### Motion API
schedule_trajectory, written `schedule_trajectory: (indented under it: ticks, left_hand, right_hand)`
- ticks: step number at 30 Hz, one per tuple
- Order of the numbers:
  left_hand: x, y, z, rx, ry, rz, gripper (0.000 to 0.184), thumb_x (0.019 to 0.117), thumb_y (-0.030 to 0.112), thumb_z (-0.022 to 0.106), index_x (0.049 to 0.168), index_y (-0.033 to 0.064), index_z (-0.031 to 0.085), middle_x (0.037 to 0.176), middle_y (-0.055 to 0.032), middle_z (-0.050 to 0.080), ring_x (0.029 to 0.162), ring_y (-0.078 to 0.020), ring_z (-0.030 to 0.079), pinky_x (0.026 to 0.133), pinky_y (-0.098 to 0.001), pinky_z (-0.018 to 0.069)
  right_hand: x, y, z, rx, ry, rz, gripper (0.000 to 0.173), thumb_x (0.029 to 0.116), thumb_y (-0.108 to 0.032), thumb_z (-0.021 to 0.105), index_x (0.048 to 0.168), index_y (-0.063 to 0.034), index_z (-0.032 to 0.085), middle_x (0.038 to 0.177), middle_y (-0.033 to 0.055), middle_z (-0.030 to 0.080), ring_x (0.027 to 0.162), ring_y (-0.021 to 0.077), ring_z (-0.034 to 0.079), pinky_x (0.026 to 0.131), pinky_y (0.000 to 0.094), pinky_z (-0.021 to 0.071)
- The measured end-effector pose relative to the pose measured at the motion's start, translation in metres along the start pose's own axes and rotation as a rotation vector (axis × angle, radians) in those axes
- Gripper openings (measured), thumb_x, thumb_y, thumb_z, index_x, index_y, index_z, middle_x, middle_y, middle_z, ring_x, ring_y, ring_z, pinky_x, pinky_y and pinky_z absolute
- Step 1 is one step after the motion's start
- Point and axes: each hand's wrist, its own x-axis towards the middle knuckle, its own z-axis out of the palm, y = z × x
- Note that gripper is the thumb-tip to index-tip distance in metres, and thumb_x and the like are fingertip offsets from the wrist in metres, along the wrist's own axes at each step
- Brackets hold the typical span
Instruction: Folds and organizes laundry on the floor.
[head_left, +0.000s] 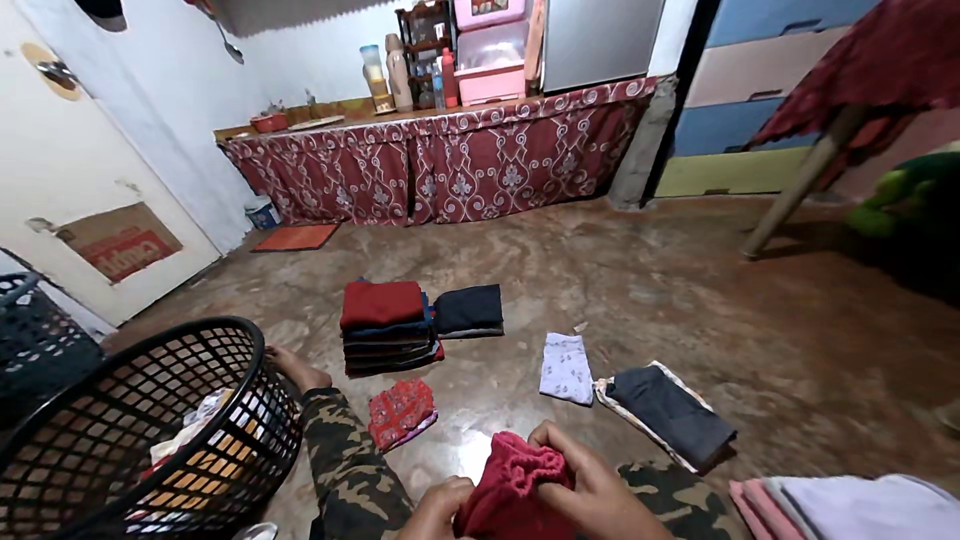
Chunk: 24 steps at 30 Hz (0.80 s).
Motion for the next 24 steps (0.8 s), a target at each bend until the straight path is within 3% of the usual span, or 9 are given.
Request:
schedule_trajectory:
  ticks: [4,6,8,11,13,15,20,22,24]
  left_hand:
    - [-0.004,0.013,0.001,-0.313,-0.08,0.152,0.044,0.0825,0.016,0.082,0.121,-0.0011,0.068,0.128,-0.007,0.067,0.122,-0.0074,0.06,0.107,-0.0301,0.0492]
    - [-0.006,0.019,0.009,-0.433,-0.07,0.108,0.059,0.0828,0.014,0.081,0.135,0.0005,0.056,0.131,0.0024,0.067,0.122,-0.0009,0.06,0.108,-0.0282,0.0488]
    - [-0.006,0.02,0.015,-0.487,-0.066,0.025,0.069,0.0805,0.01,0.081,0.14,-0.0027,0.047,0.127,0.0045,0.068,0.119,0.0004,0.061,0.106,-0.028,0.0504]
    - [0.003,-0.004,0.014,-0.314,-0.089,-0.034,0.051,0.0798,0.006,0.08,0.126,-0.0058,0.061,0.117,-0.0053,0.072,0.112,-0.0088,0.067,0.102,-0.0344,0.0537]
    - [0.014,-0.019,0.008,-0.038,-0.018,-0.035,0.031,0.0788,0.004,0.079,0.109,-0.0041,0.072,0.106,-0.0135,0.074,0.105,-0.0238,0.069,0.096,-0.0466,0.0549]
    - [0.026,-0.023,-0.001,0.168,0.107,-0.059,0.023,0.0792,0.003,0.077,0.102,-0.0015,0.074,0.103,-0.015,0.074,0.104,-0.0316,0.069,0.095,-0.0529,0.0543]
    - [0.047,-0.052,-0.004,0.469,0.404,-0.043,0.028,0.0762,-0.009,0.073,0.1,0.0053,0.077,0.112,-0.0118,0.074,0.115,-0.035,0.066,0.098,-0.0577,0.0521]
    - [0.047,-0.075,0.009,0.5,0.343,-0.135,0.031,0.0769,-0.012,0.07,0.102,0.0046,0.076,0.119,-0.0134,0.072,0.124,-0.037,0.062,0.105,-0.0606,0.0466]
    - [0.042,-0.101,0.029,0.507,0.157,-0.317,0.031,0.0824,-0.009,0.066,0.108,0.0046,0.076,0.127,-0.0136,0.069,0.132,-0.0362,0.056,0.112,-0.0593,0.0398]
  right_hand:
    - [-0.001,-0.011,-0.006,0.203,-0.138,0.002,0.025,0.0849,-0.002,0.067,0.107,-0.0104,0.058,0.086,-0.0056,0.066,0.076,-0.0003,0.064,0.068,0.0208,0.0553]
    - [0.001,-0.014,-0.006,0.304,-0.231,0.013,0.027,0.0855,0.0,0.064,0.108,-0.0122,0.056,0.087,-0.0064,0.065,0.077,-0.0002,0.063,0.069,0.021,0.0553]
    - [0.006,-0.011,-0.005,0.335,-0.287,0.034,0.027,0.0864,0.0,0.063,0.11,-0.0116,0.056,0.087,-0.0053,0.065,0.077,0.0016,0.064,0.07,0.0229,0.0555]
    - [0.017,0.005,-0.005,0.212,-0.241,0.048,0.025,0.086,-0.004,0.066,0.109,-0.011,0.059,0.087,-0.0035,0.066,0.077,0.0035,0.065,0.069,0.0253,0.0562]
    - [0.026,0.015,-0.006,0.071,-0.15,0.027,0.023,0.0848,-0.006,0.067,0.107,-0.01,0.061,0.087,-0.0032,0.068,0.077,0.0029,0.065,0.068,0.0249,0.0564]
    - [0.033,0.021,-0.007,-0.003,-0.096,-0.046,0.022,0.0839,-0.005,0.066,0.105,-0.0094,0.062,0.087,-0.0037,0.067,0.077,0.0014,0.064,0.068,0.023,0.0557]
    - [0.034,0.052,0.0,-0.052,-0.088,-0.163,0.021,0.0834,-0.004,0.069,0.104,-0.0059,0.064,0.097,0.0014,0.069,0.09,0.005,0.066,0.081,0.026,0.0571]
    - [0.025,0.085,0.01,-0.087,-0.111,-0.06,0.021,0.0819,0.0,0.069,0.103,-0.0023,0.065,0.099,0.0064,0.069,0.092,0.0109,0.067,0.084,0.0318,0.0572]
    - [0.009,0.123,0.023,-0.159,-0.17,0.096,0.024,0.0815,0.005,0.068,0.105,0.0012,0.066,0.099,0.0131,0.07,0.093,0.0209,0.069,0.085,0.0414,0.057]
